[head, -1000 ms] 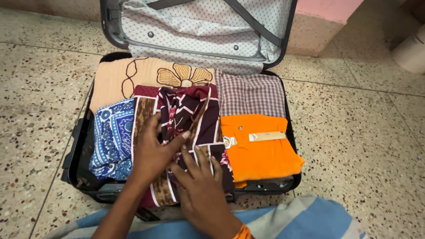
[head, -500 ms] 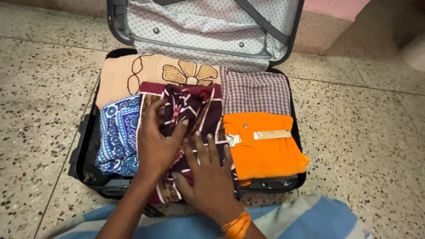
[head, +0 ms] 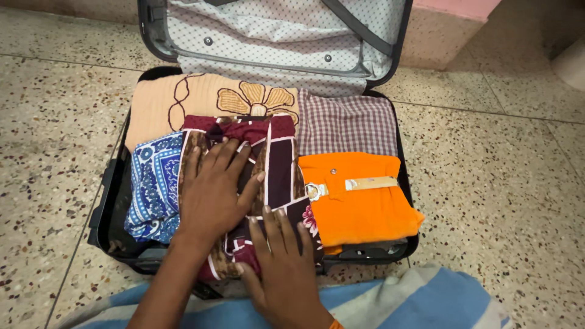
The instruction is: The person is packing a suitcase by folding and arranging clothing and a watch inside before securing internal straps and closing the lid.
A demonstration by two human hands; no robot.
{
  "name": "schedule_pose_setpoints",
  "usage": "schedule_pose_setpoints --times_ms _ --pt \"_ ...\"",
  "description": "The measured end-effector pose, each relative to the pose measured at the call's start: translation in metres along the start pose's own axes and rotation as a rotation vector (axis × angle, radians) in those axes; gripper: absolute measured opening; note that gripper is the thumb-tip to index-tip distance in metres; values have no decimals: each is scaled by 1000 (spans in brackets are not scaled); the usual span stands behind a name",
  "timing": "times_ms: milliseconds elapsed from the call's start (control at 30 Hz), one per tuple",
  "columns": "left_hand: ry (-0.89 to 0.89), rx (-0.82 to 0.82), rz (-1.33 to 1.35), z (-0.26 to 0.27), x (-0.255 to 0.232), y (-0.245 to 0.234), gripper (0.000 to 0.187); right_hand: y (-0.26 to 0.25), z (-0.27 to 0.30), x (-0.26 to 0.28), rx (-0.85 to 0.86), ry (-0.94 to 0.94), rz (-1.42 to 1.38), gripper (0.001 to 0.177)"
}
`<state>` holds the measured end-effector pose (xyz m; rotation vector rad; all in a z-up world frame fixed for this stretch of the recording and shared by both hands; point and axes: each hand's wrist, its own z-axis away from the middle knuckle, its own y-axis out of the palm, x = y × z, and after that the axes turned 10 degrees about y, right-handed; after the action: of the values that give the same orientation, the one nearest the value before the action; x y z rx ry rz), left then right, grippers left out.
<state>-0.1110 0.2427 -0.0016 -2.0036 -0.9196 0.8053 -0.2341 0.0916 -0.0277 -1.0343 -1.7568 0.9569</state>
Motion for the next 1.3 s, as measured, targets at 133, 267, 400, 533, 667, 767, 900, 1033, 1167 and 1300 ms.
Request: schedule_pose_setpoints --times_ms 133,267,400,533,667,767,900,1033,1167,1300 --pt "-5 -21 12 0 1 -1 60 -9 7 -4 16 -57 -132 71" --pt "-33 -29 43 1 1 1 56 -30 -20 -14 -121 139 -364 61" --pt "-17 -70 62 3 5 6 51 -21 -69 -13 -242 190 -36 61" --pt "-18 -172 6 8 10 13 49 7 -75 -4 -148 127 131 53" --pt "-37 -193 -62 11 14 21 53 11 -70 -12 -131 119 3 54" --pt "-47 -208 -67 10 14 20 52 -5 -63 -2 -202 114 -71 54" --pt "-56 -206 -48 12 14 19 52 -41 -53 17 -344 107 -180 61" --pt "-93 -179 -38 10 12 18 53 -40 -81 17 -487 185 -184 61" --pt "-196 -178 2 11 14 18 44 8 -114 8 -142 240 57 55" --pt "-239 -225 63 14 19 19 43 28 -111 -3 -76 174 2 52"
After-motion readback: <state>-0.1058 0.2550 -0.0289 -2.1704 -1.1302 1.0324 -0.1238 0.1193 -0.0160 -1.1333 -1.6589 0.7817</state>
